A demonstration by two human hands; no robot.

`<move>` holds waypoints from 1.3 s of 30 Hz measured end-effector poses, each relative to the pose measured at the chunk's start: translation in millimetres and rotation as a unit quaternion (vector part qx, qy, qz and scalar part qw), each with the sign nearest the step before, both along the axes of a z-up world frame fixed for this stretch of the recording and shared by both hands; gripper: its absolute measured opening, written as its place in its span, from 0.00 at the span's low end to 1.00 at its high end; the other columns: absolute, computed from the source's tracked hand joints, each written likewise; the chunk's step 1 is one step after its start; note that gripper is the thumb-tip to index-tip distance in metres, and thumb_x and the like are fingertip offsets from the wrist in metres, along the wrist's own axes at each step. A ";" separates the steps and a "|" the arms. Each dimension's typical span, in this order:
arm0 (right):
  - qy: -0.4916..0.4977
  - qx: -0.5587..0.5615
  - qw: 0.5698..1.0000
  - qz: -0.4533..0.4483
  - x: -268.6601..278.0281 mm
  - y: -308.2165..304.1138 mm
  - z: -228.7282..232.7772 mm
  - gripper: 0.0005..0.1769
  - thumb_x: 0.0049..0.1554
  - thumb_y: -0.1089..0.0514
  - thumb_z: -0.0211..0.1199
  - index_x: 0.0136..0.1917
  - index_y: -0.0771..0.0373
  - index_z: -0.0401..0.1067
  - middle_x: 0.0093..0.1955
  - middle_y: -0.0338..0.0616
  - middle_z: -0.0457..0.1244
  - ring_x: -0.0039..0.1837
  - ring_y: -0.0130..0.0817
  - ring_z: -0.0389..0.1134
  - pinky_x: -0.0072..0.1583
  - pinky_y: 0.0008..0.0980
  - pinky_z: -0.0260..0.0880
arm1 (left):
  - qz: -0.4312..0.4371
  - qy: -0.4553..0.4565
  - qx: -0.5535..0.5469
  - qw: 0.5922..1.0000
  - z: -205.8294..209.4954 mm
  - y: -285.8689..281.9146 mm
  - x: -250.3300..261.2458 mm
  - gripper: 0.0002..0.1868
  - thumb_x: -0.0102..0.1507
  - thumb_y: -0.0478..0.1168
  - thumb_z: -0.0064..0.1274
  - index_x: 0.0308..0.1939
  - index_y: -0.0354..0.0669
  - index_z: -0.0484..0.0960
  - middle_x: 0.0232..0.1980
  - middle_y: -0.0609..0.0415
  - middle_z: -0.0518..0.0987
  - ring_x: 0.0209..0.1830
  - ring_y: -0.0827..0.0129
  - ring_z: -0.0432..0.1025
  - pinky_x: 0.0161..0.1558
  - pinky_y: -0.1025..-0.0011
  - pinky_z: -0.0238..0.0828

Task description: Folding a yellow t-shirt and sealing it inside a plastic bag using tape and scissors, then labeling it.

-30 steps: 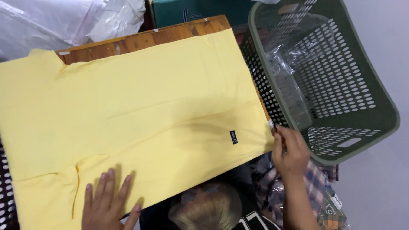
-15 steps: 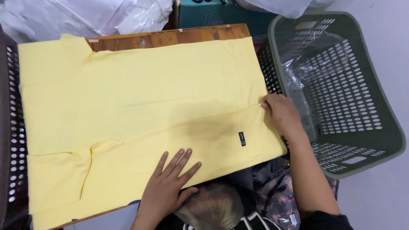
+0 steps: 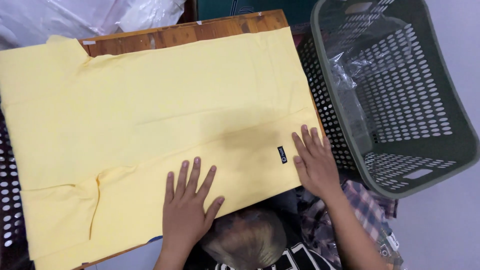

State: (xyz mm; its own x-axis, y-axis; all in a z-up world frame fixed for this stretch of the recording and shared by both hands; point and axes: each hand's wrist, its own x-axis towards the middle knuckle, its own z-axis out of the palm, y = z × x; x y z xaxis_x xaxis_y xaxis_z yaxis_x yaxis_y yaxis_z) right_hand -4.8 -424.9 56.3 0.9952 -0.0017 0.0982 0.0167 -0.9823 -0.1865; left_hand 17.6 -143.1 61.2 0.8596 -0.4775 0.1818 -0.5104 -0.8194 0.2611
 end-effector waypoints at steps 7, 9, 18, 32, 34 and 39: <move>-0.045 0.145 0.988 -0.029 -10.3 -21.4 -4.6 0.22 0.55 0.58 0.42 0.62 0.66 0.57 0.67 0.48 0.49 0.72 0.48 0.40 0.67 0.41 0.40 | -0.001 0.003 0.005 1.000 -2.3 0.1 -0.8 0.35 0.53 0.60 0.37 0.61 0.50 0.58 0.67 0.52 0.51 0.69 0.55 0.40 0.64 0.57 0.33; -0.133 0.239 0.961 -0.036 -17.4 -21.9 -0.1 0.12 0.47 0.62 0.56 0.47 0.63 0.69 0.56 0.46 0.59 0.68 0.48 0.49 0.67 0.43 0.50 | 0.007 0.005 -0.005 1.000 -3.0 0.2 -1.2 0.37 0.52 0.60 0.39 0.62 0.50 0.58 0.67 0.52 0.51 0.69 0.56 0.40 0.64 0.58 0.32; -0.120 0.179 0.973 -0.085 -34.2 5.7 1.0 0.07 0.38 0.60 0.66 0.34 0.58 0.74 0.38 0.34 0.59 0.44 0.28 0.57 0.49 0.26 0.55 | 0.005 -0.001 0.007 1.000 -3.5 0.0 -1.6 0.37 0.53 0.60 0.37 0.62 0.49 0.57 0.68 0.51 0.50 0.69 0.56 0.39 0.64 0.57 0.33; -0.277 0.251 0.890 -0.262 -57.3 14.4 8.7 0.17 0.54 0.73 0.41 0.58 0.72 0.51 0.50 0.53 0.54 0.50 0.37 0.57 0.52 0.30 0.59 | -0.005 0.014 -0.011 1.000 0.4 -1.3 -2.5 0.36 0.53 0.58 0.38 0.62 0.47 0.57 0.68 0.46 0.49 0.69 0.59 0.40 0.64 0.59 0.31; -0.300 0.139 0.913 -0.240 -57.4 23.2 11.6 0.30 0.49 0.77 0.40 0.66 0.73 0.44 0.60 0.60 0.50 0.58 0.47 0.54 0.56 0.38 0.57 | -0.012 0.014 -0.021 1.000 3.9 -4.9 -1.6 0.35 0.53 0.57 0.38 0.61 0.45 0.57 0.67 0.45 0.50 0.68 0.60 0.42 0.64 0.60 0.32; -0.154 0.077 0.976 0.131 -41.4 58.1 -7.0 0.28 0.50 0.52 0.52 0.63 0.61 0.53 0.63 0.55 0.52 0.64 0.48 0.56 0.63 0.44 0.58 | -0.058 0.006 -0.003 0.998 1.1 -22.2 0.6 0.41 0.52 0.59 0.39 0.62 0.39 0.52 0.67 0.43 0.48 0.68 0.59 0.40 0.64 0.59 0.29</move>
State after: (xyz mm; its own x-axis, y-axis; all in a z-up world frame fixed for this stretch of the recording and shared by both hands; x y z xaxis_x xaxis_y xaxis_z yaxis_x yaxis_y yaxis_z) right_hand -46.2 -366.8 49.3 0.8869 0.2101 0.4115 0.3420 -0.8973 -0.2790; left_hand 18.1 -165.3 62.3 0.8008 -0.5729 0.1744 -0.5984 -0.7533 0.2731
